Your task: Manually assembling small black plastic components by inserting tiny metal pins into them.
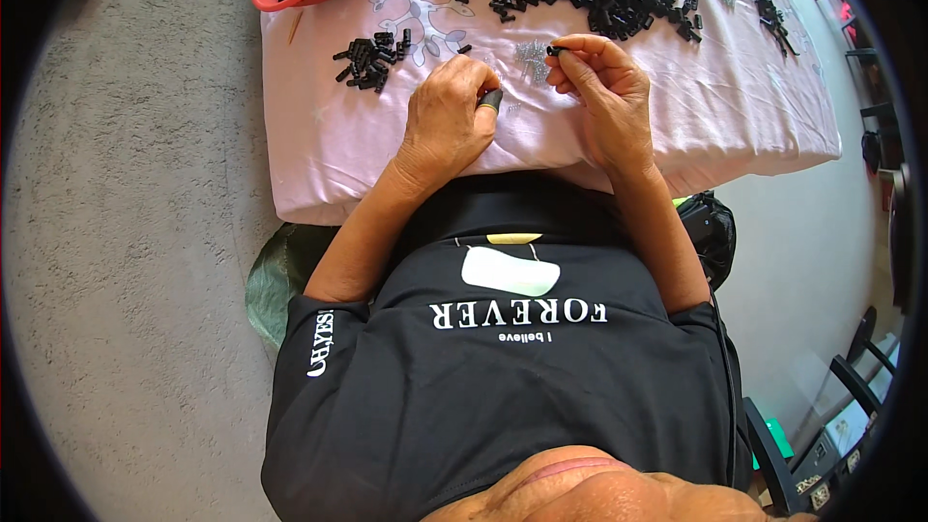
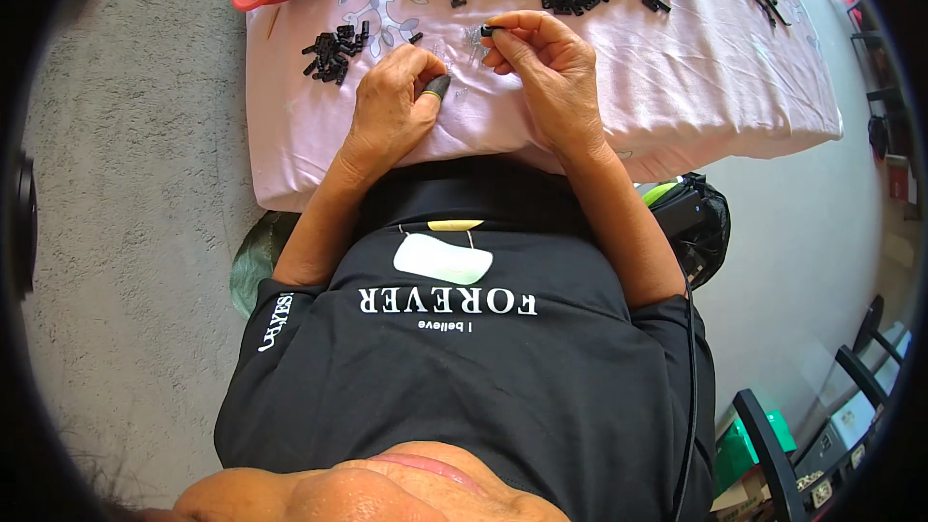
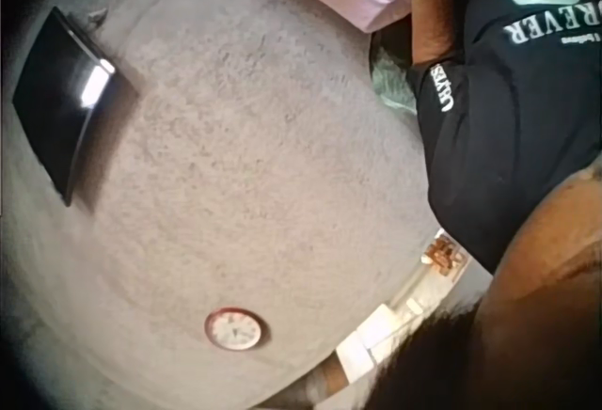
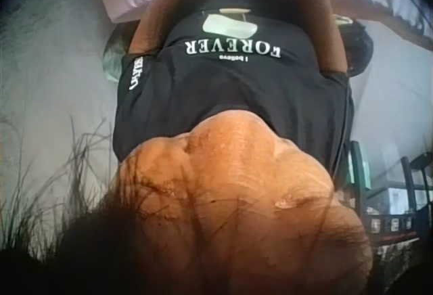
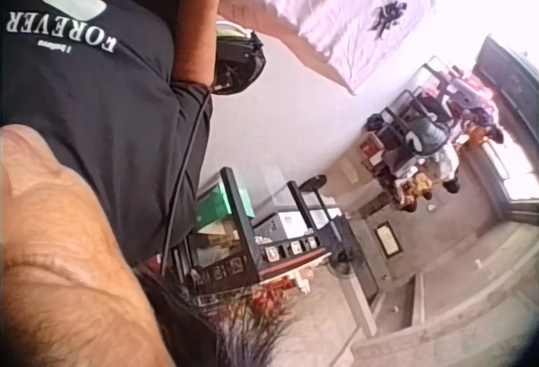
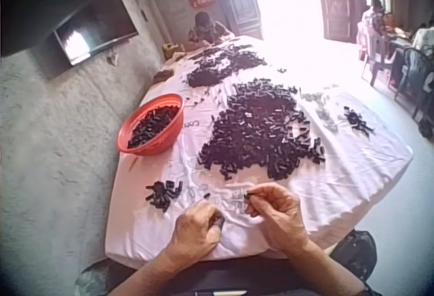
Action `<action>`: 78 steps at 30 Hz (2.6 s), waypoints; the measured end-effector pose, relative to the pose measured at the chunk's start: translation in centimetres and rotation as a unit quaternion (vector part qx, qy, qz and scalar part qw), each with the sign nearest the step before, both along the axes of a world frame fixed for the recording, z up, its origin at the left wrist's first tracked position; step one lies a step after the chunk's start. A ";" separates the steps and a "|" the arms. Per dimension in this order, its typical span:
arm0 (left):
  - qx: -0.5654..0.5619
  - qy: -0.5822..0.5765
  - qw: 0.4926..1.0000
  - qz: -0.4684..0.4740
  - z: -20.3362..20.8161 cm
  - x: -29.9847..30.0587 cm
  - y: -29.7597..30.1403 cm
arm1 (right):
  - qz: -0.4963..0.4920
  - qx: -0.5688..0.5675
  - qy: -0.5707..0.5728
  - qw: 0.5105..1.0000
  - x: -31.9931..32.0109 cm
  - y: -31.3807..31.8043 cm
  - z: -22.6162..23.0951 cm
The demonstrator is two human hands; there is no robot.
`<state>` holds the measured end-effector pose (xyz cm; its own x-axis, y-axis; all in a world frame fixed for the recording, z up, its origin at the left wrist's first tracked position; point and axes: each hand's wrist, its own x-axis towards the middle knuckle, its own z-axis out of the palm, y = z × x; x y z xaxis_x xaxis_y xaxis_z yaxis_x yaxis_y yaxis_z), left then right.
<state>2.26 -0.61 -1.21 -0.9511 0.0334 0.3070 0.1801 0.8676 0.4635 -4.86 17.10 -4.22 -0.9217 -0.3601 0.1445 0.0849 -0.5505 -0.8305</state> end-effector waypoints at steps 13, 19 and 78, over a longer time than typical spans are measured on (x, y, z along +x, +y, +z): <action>-0.031 0.006 0.999 0.023 0.0 -0.1 0.3 | 0.002 0.003 -0.007 1.000 0.1 -0.1 0.0; 0.044 0.054 0.998 -0.010 2.1 -0.6 1.4 | 0.010 0.019 0.001 1.000 0.0 -0.1 0.0; 0.179 0.113 0.972 -0.101 3.1 -2.5 2.3 | 0.047 -0.028 -0.022 0.998 -0.3 0.2 -0.2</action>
